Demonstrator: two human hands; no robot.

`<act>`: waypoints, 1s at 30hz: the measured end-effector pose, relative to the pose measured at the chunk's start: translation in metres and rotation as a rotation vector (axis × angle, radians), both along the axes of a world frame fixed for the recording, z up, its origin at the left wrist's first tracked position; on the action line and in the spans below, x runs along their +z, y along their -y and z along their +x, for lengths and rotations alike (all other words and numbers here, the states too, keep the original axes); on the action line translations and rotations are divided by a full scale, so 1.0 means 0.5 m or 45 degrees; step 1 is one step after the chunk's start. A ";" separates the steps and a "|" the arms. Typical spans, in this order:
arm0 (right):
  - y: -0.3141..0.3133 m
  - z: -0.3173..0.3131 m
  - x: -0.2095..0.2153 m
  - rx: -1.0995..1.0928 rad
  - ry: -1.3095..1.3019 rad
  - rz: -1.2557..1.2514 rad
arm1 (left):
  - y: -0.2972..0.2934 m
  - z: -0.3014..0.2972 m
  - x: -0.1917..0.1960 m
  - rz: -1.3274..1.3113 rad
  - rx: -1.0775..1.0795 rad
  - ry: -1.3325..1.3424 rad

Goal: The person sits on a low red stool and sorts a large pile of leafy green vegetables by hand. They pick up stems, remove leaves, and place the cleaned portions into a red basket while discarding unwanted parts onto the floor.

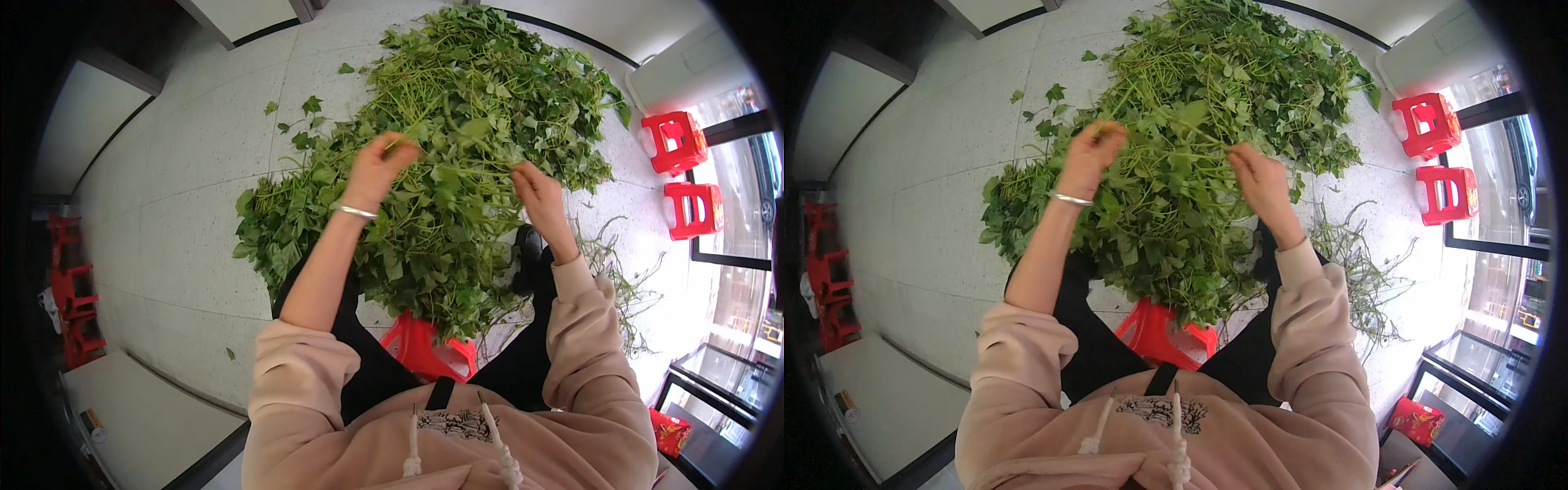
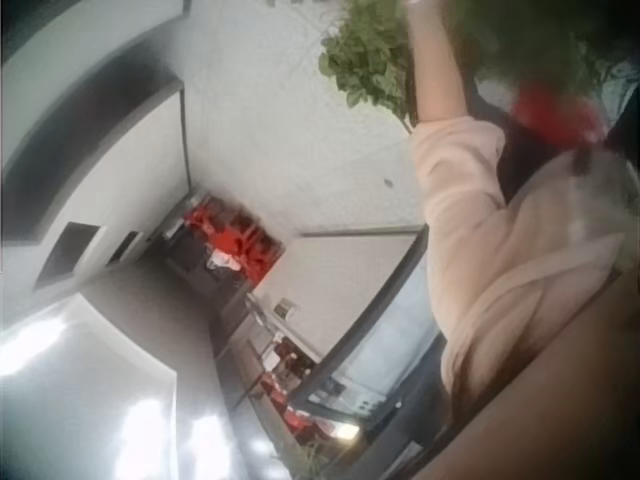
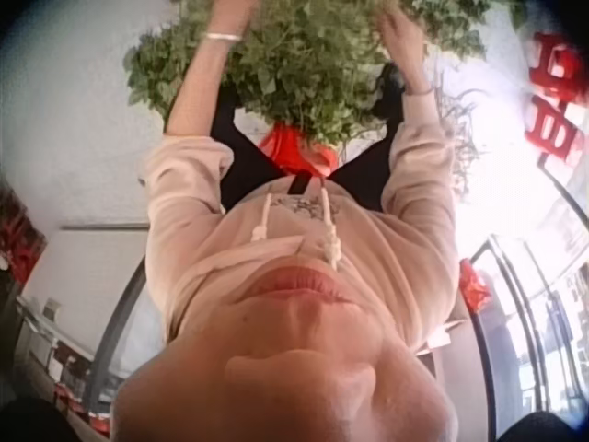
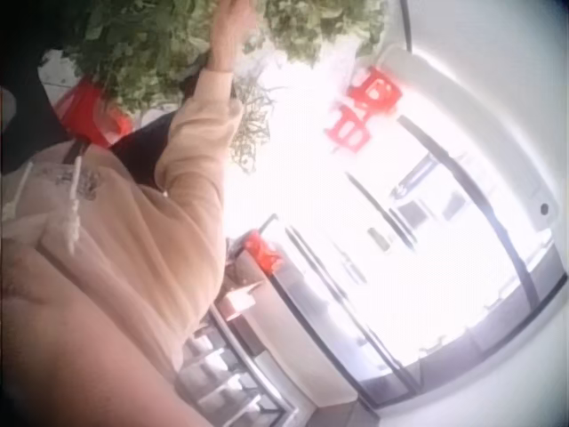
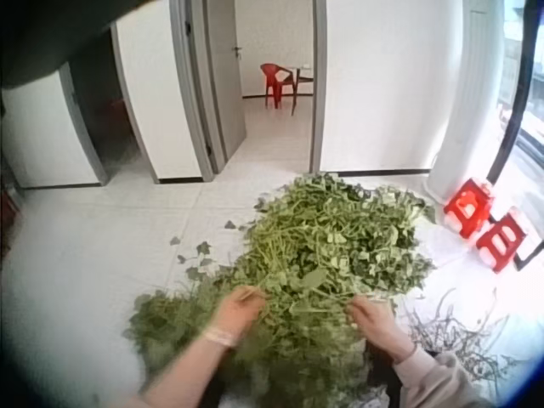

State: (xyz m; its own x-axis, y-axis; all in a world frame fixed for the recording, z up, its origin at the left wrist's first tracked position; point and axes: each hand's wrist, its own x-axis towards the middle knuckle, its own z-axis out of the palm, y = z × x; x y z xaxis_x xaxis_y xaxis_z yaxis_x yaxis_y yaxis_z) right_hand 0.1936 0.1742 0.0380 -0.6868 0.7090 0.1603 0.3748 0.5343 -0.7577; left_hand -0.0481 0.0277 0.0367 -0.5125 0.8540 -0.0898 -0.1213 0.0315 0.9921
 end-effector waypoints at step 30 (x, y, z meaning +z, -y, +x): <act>0.053 -0.049 0.006 0.112 -0.095 -0.306 | -0.047 0.076 -0.047 0.068 -0.172 -1.426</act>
